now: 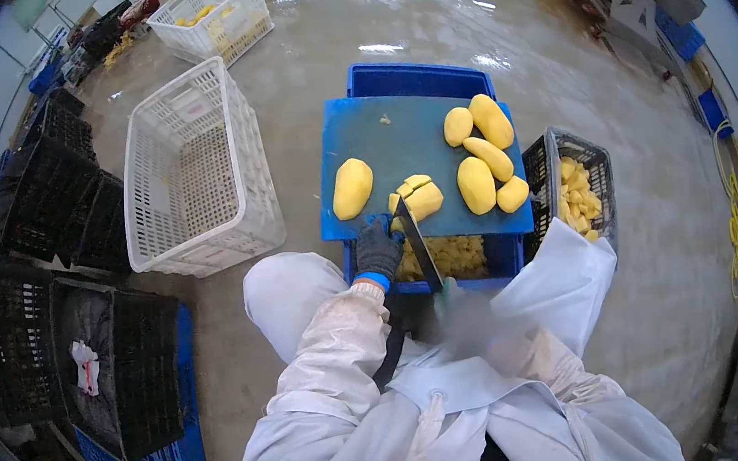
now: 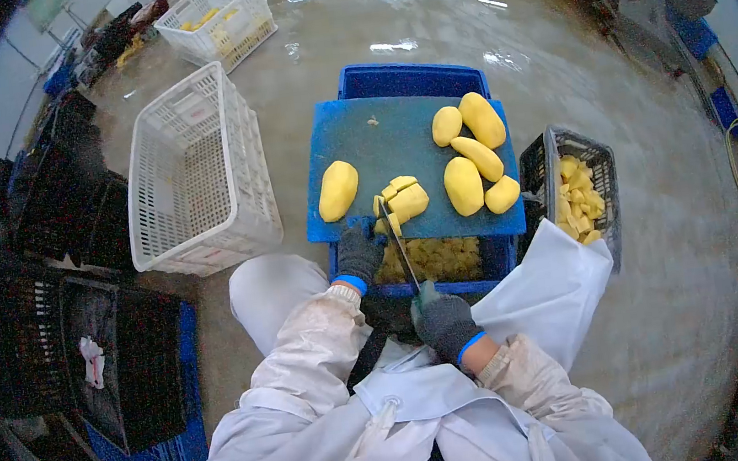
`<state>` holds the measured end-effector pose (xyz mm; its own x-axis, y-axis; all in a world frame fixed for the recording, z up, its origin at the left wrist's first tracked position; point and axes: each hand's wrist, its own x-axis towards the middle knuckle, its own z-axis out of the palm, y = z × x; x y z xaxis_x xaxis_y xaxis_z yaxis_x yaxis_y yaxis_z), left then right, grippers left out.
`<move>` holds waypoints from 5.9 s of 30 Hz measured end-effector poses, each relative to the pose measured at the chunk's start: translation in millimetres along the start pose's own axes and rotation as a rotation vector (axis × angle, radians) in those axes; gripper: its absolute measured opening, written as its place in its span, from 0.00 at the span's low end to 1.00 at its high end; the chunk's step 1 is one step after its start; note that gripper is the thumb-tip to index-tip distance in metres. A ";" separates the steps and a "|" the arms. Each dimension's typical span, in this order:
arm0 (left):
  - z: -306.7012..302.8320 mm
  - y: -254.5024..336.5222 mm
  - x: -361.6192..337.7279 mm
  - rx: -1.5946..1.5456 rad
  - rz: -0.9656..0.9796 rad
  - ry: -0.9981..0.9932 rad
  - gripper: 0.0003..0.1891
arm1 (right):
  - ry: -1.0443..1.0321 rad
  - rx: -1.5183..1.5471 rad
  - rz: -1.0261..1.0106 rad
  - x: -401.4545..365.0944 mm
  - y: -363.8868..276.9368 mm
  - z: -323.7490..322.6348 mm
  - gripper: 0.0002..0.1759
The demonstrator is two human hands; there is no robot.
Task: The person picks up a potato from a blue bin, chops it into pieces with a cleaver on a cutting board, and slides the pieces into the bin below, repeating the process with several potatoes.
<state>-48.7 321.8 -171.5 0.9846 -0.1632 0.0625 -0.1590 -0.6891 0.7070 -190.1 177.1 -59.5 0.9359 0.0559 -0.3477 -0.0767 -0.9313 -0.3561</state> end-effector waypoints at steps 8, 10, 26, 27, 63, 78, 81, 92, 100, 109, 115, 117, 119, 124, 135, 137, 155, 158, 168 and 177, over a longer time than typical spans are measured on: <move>-5.3 -3.8 4.3 0.016 0.032 -0.029 0.16 | 0.106 0.303 -0.099 3.1 48.7 38.2 0.17; -9.1 -4.1 8.5 0.011 0.004 -0.059 0.17 | 0.065 0.431 -0.009 -4.5 47.8 22.2 0.17; 0.3 -8.2 48.4 0.263 0.099 0.049 0.09 | 0.207 0.131 -0.027 136.0 -1.5 -53.2 0.21; -1.7 -6.5 47.2 0.249 0.078 0.060 0.09 | 0.193 0.146 -0.011 144.6 -5.0 -54.8 0.20; -29.9 -15.9 10.2 -0.170 0.282 -0.354 0.16 | -0.004 -0.221 -0.214 42.2 103.8 -51.8 0.17; 7.9 -0.5 53.7 0.117 0.035 0.002 0.29 | 0.196 0.764 0.060 56.4 71.9 -23.4 0.17; 12.0 3.5 47.5 -0.005 -0.002 -0.006 0.27 | 0.237 0.442 0.029 63.4 58.3 -23.3 0.19; 3.9 6.7 44.8 0.044 0.001 -0.048 0.25 | 0.015 0.283 0.132 82.4 8.9 -42.5 0.20; -4.0 13.5 43.1 -0.001 0.019 0.009 0.23 | 0.109 0.221 0.105 142.6 14.8 -21.0 0.19; 21.1 -28.7 46.4 -0.322 -0.015 0.115 0.18 | 0.100 0.241 0.102 80.7 -5.7 -30.5 0.20; 7.7 -10.4 41.6 -0.096 0.017 0.072 0.15 | -0.005 0.241 0.129 91.6 -24.7 -28.1 0.20; 3.1 -1.8 39.3 -0.025 0.030 0.107 0.14 | -0.009 0.240 0.136 112.2 -23.9 -13.1 0.20; 2.7 -4.4 42.5 0.002 0.009 0.080 0.15 | -0.001 0.265 0.142 127.1 -29.2 -5.2 0.20; 4.1 -3.4 48.6 -0.049 -0.006 0.040 0.18 | 0.112 0.290 0.119 119.7 -23.0 -10.5 0.18; 16.1 89.9 53.7 0.332 -0.276 -0.016 0.43 | 0.380 0.834 0.043 41.4 46.9 -56.4 0.18; 23.4 85.7 65.0 0.399 -0.179 -0.132 0.44 | 0.381 0.664 0.020 53.1 75.5 -38.8 0.18; -13.7 -16.6 40.3 0.270 0.133 -0.023 0.37 | 0.317 0.023 -0.117 114.7 65.2 -17.2 0.15; -19.9 -9.0 39.2 0.261 0.124 -0.025 0.36 | 0.358 0.088 -0.114 101.5 57.2 -35.8 0.15; -27.0 2.8 35.7 0.281 0.041 -0.070 0.32 | 0.187 -0.029 -0.062 113.3 46.1 -13.5 0.16; -16.3 -20.1 32.0 0.192 0.030 -0.018 0.32 | 0.257 0.037 -0.018 92.6 23.7 -31.1 0.13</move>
<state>-12.9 342.0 -172.3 0.9781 -0.1971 0.0676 -0.2008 -0.8057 0.5572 -94.6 149.0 -73.2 0.9935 -0.0258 -0.1106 -0.0676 -0.9168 -0.3936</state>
